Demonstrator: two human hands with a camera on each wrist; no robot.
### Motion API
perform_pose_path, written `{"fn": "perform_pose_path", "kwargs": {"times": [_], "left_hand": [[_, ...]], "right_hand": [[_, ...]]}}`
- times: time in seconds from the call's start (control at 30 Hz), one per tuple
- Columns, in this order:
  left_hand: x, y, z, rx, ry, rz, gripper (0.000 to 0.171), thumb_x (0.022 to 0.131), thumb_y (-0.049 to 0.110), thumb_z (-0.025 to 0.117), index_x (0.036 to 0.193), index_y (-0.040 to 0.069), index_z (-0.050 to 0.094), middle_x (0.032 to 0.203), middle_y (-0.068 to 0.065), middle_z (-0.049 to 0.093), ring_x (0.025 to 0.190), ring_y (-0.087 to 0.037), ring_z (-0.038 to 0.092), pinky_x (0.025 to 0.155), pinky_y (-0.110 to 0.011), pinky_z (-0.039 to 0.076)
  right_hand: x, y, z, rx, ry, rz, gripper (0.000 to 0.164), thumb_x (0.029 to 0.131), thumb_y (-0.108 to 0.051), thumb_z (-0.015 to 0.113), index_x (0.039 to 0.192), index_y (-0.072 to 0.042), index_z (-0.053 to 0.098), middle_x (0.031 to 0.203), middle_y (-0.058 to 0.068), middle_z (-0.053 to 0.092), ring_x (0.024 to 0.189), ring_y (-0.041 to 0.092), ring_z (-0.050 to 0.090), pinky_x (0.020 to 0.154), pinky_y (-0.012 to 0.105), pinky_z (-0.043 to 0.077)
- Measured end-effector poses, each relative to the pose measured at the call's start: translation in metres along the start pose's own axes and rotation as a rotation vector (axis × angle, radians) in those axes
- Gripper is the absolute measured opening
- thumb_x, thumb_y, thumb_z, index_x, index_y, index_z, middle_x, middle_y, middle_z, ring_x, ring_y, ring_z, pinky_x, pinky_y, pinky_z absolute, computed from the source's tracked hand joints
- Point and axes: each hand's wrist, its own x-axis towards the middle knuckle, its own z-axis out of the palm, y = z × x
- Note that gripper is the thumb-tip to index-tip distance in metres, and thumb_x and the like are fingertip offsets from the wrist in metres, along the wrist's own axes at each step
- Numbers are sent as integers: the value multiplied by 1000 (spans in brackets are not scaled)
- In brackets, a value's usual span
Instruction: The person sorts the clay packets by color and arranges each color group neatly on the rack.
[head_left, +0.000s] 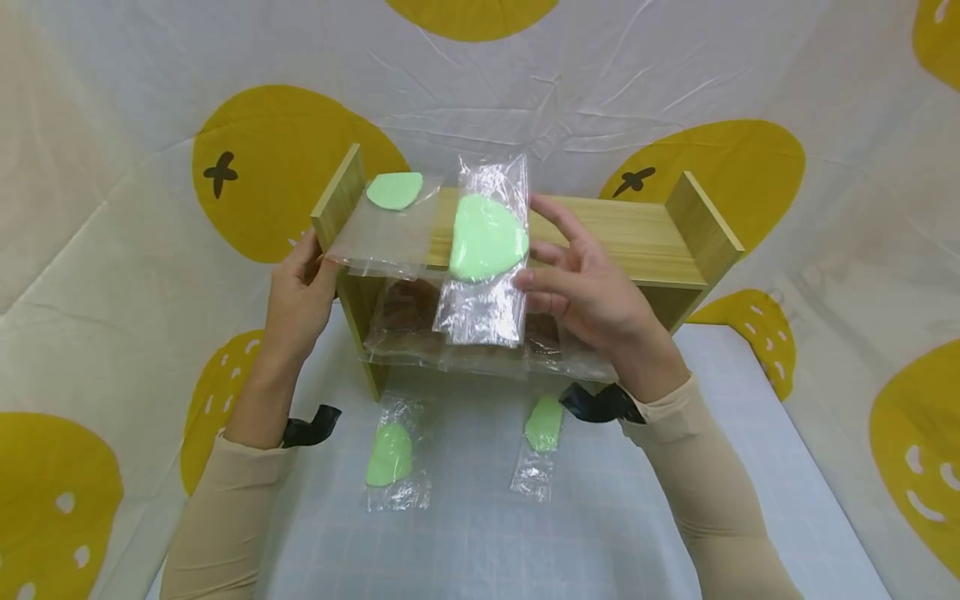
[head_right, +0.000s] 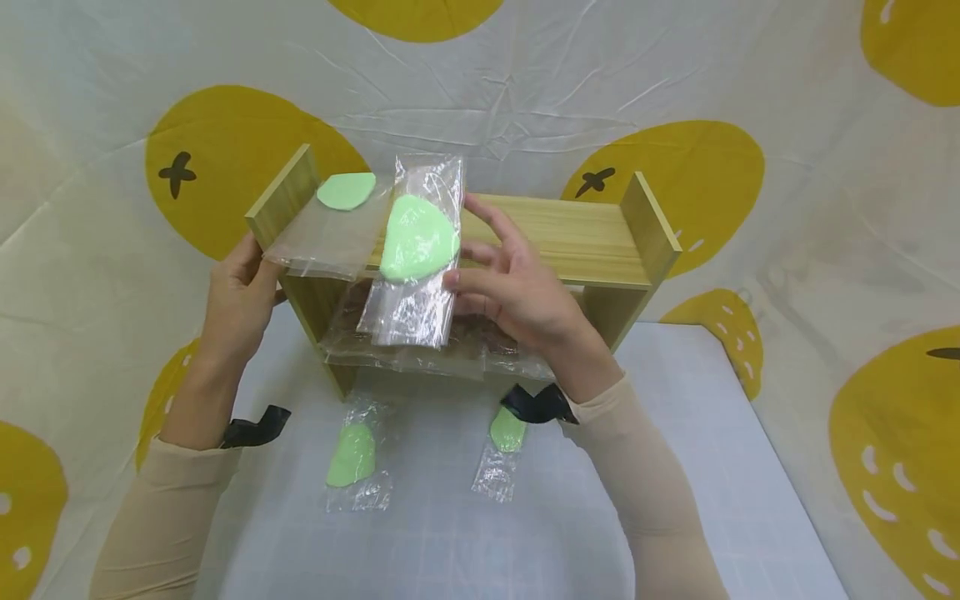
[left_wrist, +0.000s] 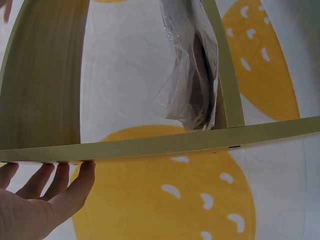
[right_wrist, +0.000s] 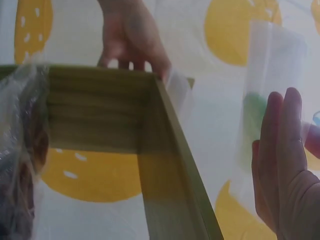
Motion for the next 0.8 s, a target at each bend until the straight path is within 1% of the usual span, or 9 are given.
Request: {"fn": "perform_pose_path", "kwargs": {"times": [0.13, 0.3, 0.4, 0.5, 0.63, 0.8], "left_hand": [[0, -1, 0, -11, -2, 8, 47, 103, 31, 58, 149, 31, 49, 141, -4, 55, 108, -23, 57, 76, -25, 54], [0, -3, -1, -28, -4, 28, 46, 103, 29, 58, 149, 29, 50, 140, -6, 56, 106, -23, 57, 75, -24, 54], [0, -3, -2, -42, -8, 40, 46, 103, 27, 58, 148, 27, 51, 139, -7, 56, 106, -24, 58, 75, -24, 54], [1, -2, -2, -48, -12, 38, 46, 103, 27, 58, 148, 27, 52, 140, -7, 56, 107, -24, 58, 76, -24, 55], [1, -2, -2, -57, -12, 28, 46, 103, 27, 59, 148, 26, 52, 140, -8, 56, 108, -24, 58, 77, -24, 55], [0, -1, -2, -53, -11, 17, 46, 102, 28, 59, 147, 26, 52, 139, -8, 57, 106, -23, 58, 76, -24, 54]], "right_hand": [[23, -8, -1, 10, 39, -8, 76, 92, 16, 54, 156, -17, 29, 120, 23, 59, 86, 25, 67, 72, 34, 59], [43, -11, -1, 24, 72, -4, 72, 93, 15, 55, 155, -16, 32, 113, 22, 61, 81, 26, 66, 72, 34, 59], [53, -10, 0, 13, 108, 10, 71, 94, 14, 55, 155, -14, 33, 107, 22, 61, 79, 27, 66, 73, 34, 59], [64, -8, 1, 23, 141, 27, 70, 93, 15, 55, 154, -12, 33, 101, 21, 60, 79, 27, 65, 73, 34, 58], [77, -3, 0, 49, 160, 50, 70, 93, 17, 54, 154, -9, 31, 94, 20, 61, 77, 27, 64, 71, 34, 58], [87, 2, 1, -3, 160, 98, 71, 94, 15, 55, 155, -7, 28, 95, 19, 65, 76, 27, 65, 70, 35, 58]]}}
